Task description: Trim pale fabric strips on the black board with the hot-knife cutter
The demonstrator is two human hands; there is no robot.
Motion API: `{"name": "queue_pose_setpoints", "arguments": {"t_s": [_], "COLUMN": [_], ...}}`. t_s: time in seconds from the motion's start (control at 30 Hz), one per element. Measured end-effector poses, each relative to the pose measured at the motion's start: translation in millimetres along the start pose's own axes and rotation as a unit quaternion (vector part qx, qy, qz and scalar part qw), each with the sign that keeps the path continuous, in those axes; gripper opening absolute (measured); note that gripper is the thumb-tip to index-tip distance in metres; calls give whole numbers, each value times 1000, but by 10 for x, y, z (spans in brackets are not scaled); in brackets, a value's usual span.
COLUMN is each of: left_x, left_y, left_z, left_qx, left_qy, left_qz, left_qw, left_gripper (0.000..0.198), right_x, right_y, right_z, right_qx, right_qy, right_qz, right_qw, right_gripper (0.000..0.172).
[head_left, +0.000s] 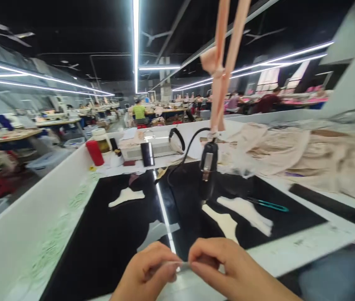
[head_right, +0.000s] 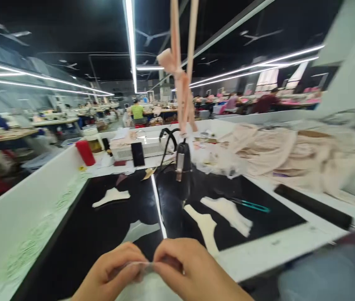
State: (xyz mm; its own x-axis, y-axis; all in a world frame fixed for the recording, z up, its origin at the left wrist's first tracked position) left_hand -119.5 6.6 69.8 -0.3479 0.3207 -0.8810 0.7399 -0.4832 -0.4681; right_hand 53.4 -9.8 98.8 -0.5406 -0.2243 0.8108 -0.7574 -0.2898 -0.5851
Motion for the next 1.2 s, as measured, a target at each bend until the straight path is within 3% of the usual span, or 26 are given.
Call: {"name": "queue_pose_setpoints", "arguments": {"t_s": [0.13, 0.3, 0.6, 0.8, 1.07, 1.2], "left_x": [68, 177, 285, 342, 312, 332], "left_y": [-45, -26, -93, -72, -169, -175], "left_z": [-1, 81, 96, 100, 171, 184], "left_qx": [-22, -45, -89, -94, -130, -133], "left_qy": [-94, -130, -162, -191, -224, -229], "left_qz": [148, 238, 233, 313, 327, 329], "left_qw": [984, 962, 955, 926, 909, 906], "left_gripper": [42, 40, 52, 44, 42, 46], "right_x": [-167, -247, -285, -330, -408, -428], "right_y": [24, 73, 130, 186, 136, 120], "right_z": [-3, -5, 11, -8, -36, -54], "right_qx": [35, 49, 74, 91, 62, 28], "right_qy": [15, 48, 72, 69, 87, 109], "right_qz": [16, 7, -34, -38, -97, -164], "right_qw": [999, 998, 994, 993, 989, 980], "right_gripper": [23, 25, 29, 30, 29, 37]}}
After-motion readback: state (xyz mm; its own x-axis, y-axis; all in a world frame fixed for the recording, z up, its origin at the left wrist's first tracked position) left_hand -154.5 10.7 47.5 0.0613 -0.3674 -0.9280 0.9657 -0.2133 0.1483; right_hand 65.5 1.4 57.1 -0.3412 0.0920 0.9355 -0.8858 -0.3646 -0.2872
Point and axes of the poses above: each hand's wrist, its own z-axis away from the middle knuckle, its own y-axis out of the palm, x = y × z, the point moved 6 cm from there along -z, towards the middle knuckle, and after that the axes turned 4 degrees about -y, right-handed, at the moved point
